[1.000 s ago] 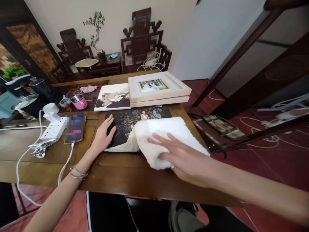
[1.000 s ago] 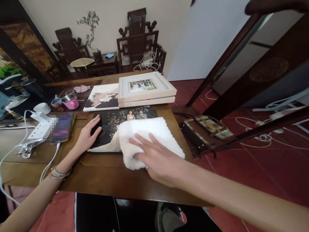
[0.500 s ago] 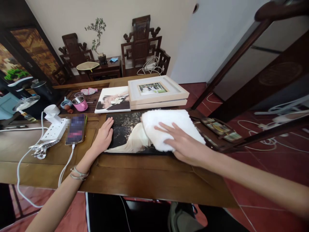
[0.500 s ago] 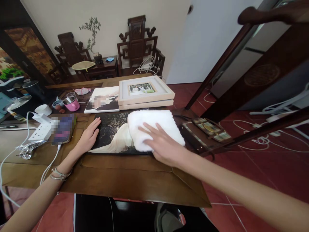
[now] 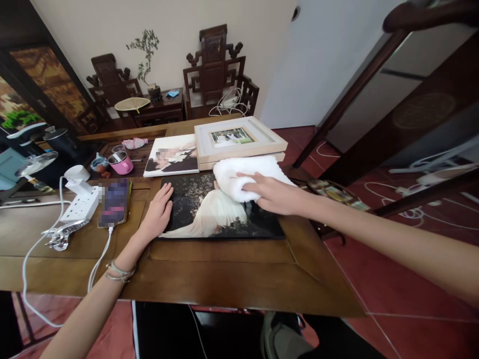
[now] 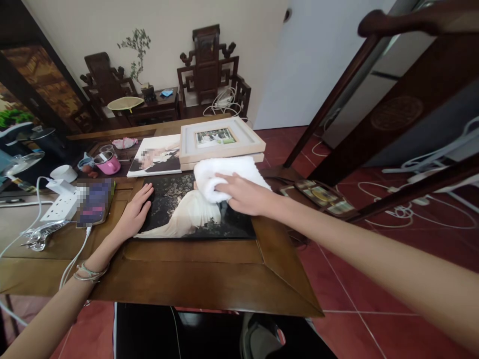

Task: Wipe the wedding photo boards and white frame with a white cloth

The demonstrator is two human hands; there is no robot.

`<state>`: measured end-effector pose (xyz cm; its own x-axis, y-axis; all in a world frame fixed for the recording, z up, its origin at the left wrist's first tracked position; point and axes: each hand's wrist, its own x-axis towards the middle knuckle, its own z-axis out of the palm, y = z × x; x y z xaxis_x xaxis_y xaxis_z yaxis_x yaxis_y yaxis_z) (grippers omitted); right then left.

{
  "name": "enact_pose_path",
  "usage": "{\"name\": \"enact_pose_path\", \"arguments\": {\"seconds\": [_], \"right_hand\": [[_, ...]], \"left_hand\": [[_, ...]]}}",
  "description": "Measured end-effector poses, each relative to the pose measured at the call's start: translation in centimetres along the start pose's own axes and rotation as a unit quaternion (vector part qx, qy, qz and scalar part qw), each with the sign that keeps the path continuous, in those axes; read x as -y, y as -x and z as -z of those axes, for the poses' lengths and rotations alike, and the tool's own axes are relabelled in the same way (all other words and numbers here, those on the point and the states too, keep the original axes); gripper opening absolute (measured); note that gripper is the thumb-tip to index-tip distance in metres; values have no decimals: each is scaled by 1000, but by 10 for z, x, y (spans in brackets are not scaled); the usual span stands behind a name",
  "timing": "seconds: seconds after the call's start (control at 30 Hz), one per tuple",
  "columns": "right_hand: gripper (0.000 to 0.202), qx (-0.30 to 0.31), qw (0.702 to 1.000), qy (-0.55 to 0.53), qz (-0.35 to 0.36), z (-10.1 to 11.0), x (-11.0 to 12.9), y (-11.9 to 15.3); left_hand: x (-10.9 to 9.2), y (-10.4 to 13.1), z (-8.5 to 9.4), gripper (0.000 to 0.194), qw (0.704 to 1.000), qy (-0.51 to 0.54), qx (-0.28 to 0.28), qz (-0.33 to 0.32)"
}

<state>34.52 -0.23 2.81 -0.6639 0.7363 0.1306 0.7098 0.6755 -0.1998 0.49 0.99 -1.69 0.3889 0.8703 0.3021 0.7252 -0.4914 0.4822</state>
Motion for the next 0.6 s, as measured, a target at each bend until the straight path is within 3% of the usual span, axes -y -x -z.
{"name": "enact_pose_path", "arguments": {"seconds": [0.1,0.17,0.43,0.5,0.6], "right_hand": [[48,2,1000,5,-21,1,-2,-2],[48,-4,1000,3,-23,-4,10,9],[37,-59,997,-32,29,-38,106,88],[36,-55,997,-46,42,-39,108,91],[44,-43,996,-69,22,-29,82,74]], "left_hand": [[-1,0,0,46,1000,9,-5,4],[-1,0,0,46,1000,13,-9,7],[-2,-1,0,46,1000,11,-18,7],[-2,-1,0,46,1000,9,-15,4],[-2,-1,0,47,1000,6,-5,2]]}}
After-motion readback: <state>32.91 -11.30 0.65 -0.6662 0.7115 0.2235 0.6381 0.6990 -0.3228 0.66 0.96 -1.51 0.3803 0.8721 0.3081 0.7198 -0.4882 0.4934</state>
